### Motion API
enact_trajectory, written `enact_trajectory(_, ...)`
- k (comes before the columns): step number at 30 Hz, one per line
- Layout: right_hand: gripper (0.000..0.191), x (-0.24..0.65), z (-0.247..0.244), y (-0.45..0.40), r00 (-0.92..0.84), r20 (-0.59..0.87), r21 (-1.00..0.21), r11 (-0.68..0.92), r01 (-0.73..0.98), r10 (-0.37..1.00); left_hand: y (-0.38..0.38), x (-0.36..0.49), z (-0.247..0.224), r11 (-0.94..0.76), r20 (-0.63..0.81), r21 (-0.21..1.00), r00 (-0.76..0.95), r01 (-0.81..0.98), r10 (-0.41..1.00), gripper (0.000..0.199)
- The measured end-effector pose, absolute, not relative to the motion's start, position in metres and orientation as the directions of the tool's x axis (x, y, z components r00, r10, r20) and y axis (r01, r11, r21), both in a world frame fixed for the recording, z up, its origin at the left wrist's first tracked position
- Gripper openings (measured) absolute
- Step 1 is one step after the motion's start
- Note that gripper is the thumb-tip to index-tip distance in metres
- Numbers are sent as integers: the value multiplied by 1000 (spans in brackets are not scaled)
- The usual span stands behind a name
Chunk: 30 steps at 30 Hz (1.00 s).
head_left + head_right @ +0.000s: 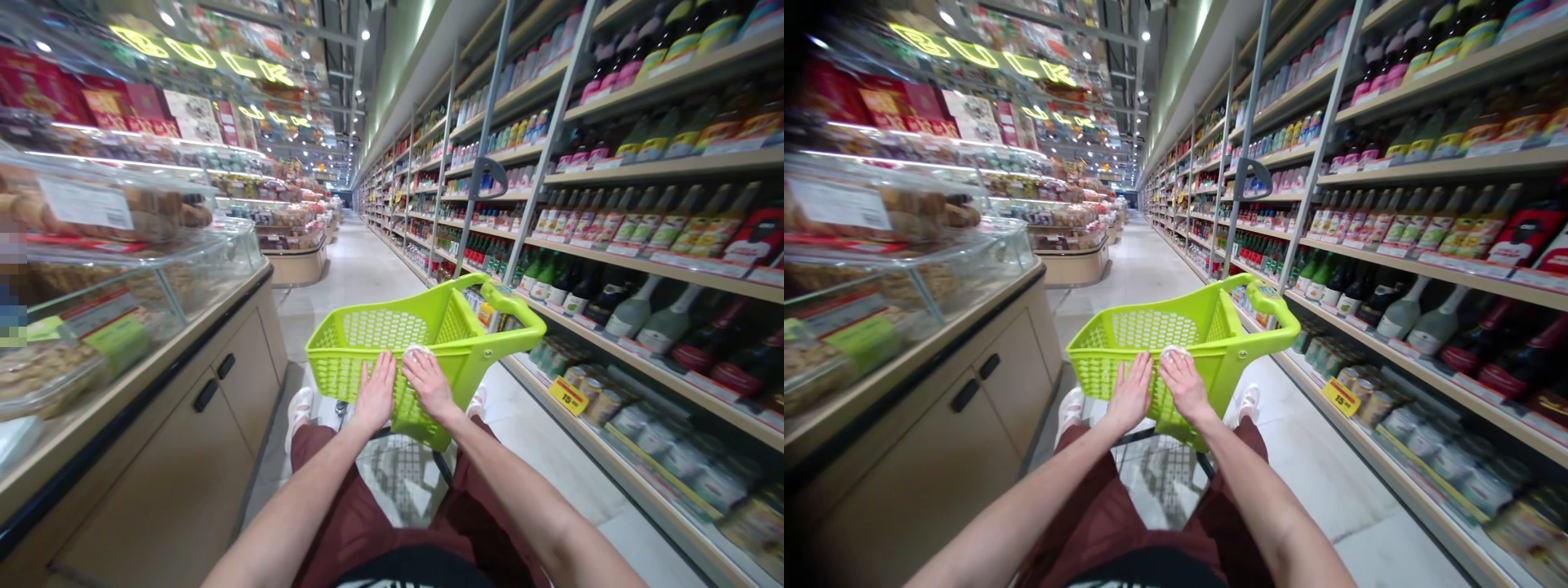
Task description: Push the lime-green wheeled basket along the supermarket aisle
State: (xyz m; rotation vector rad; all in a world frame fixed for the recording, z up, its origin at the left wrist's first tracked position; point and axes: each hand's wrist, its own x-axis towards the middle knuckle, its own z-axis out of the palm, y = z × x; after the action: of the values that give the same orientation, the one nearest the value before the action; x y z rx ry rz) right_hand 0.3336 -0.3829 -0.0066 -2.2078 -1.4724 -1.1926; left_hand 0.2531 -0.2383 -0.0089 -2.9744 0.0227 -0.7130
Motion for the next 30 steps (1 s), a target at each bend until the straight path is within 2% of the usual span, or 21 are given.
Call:
enact_trajectory(4, 24, 325, -45, -376, 128, 665, 279, -404, 871, 736, -232, 246, -25, -996, 430, -89, 902, -11, -49, 62)
enact_trajectory(6, 23, 320, -50, -373, 118, 642, 280, -376, 883, 757, -227, 243, -31, -996, 427, -87, 903, -7, -43, 61)
enact_trajectory(11, 35, 320, -8, -356, 150, 665, 214, -379, 900, 732, -209, 244, -27, -996, 445, -54, 895, 66, 35, 63)
enact_trajectory(14, 35, 326, 8, -342, 160, 682, 199, -392, 898, 713, -199, 245, -22, -994, 458, -45, 886, 104, 72, 64)
enact_trajectory(20, 25, 322, -43, -330, 114, 565, 248, -301, 921, 817, -186, 236, -30, -992, 445, -60, 893, 107, 69, 59)
enact_trajectory(23, 24, 315, -55, -328, 84, 554, 258, -267, 929, 828, -178, 232, -36, -991, 425, -52, 901, 120, 87, 60)
enact_trajectory(30, 32, 323, 3, -297, 67, 642, 237, -282, 930, 764, -166, 234, -31, -981, 467, -9, 868, 195, 168, 65)
